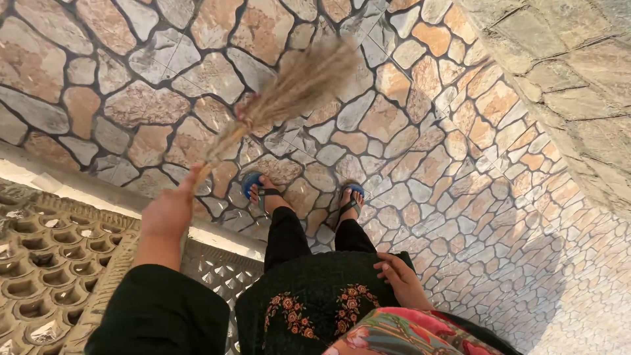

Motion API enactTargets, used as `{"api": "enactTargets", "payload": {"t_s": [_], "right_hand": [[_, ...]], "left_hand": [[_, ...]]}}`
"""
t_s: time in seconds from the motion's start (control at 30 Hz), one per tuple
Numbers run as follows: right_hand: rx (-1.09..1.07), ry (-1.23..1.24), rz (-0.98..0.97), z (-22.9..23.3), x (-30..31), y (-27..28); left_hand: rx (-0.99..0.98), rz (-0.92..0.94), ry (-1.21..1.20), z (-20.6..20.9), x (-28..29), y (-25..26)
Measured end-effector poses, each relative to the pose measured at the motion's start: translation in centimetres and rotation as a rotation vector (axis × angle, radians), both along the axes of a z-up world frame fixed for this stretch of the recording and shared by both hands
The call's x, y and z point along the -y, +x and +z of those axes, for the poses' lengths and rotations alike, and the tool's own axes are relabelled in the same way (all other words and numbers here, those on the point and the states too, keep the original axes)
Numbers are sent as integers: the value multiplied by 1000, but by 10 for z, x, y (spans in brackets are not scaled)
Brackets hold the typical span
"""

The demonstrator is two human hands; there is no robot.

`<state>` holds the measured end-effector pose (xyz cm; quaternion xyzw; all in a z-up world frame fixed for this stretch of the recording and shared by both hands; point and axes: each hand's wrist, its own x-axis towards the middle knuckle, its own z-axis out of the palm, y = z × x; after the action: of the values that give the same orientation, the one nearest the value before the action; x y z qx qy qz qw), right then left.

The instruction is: Sweeping a stone-paved floor with a straw broom.

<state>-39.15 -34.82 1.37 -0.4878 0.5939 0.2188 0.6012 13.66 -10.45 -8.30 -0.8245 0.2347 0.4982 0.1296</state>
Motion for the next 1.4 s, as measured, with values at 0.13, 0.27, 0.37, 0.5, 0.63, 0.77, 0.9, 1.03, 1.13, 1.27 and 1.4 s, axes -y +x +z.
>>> {"api": "enactTargets", "payload": {"t_s": [0.13,0.27,0.37,0.5,0.63,0.77,0.9,1.03,1.13,1.27,1.4], "right_hand": [[-33,55,-33,1,-2,6],[26,103,-61,-7,-11,21],[18,131,9,0,-10,43],[16,116,47,-3,-8,43],[15,100,-1,-3,0,49],[55,68,37,0,-2,79],[102,9,44,20,19,140],[183,-76,28,41,44,197],[174,-108,-17,38,61,220],[149,-97,35,24,82,248],[149,-46,61,-20,116,283]], "left_hand": [[302,141,-69,16,-34,59],[334,329,-324,57,-13,3],[-34,86,-242,65,-19,-75],[-336,-324,-12,53,-90,-93],[-42,6,279,85,-162,55],[444,213,145,112,-157,132],[336,316,-228,109,-58,120],[-87,82,-240,87,71,37],[-342,-222,-400,29,120,-9],[-248,-159,-301,-5,122,80],[225,278,-51,38,70,276]]}}
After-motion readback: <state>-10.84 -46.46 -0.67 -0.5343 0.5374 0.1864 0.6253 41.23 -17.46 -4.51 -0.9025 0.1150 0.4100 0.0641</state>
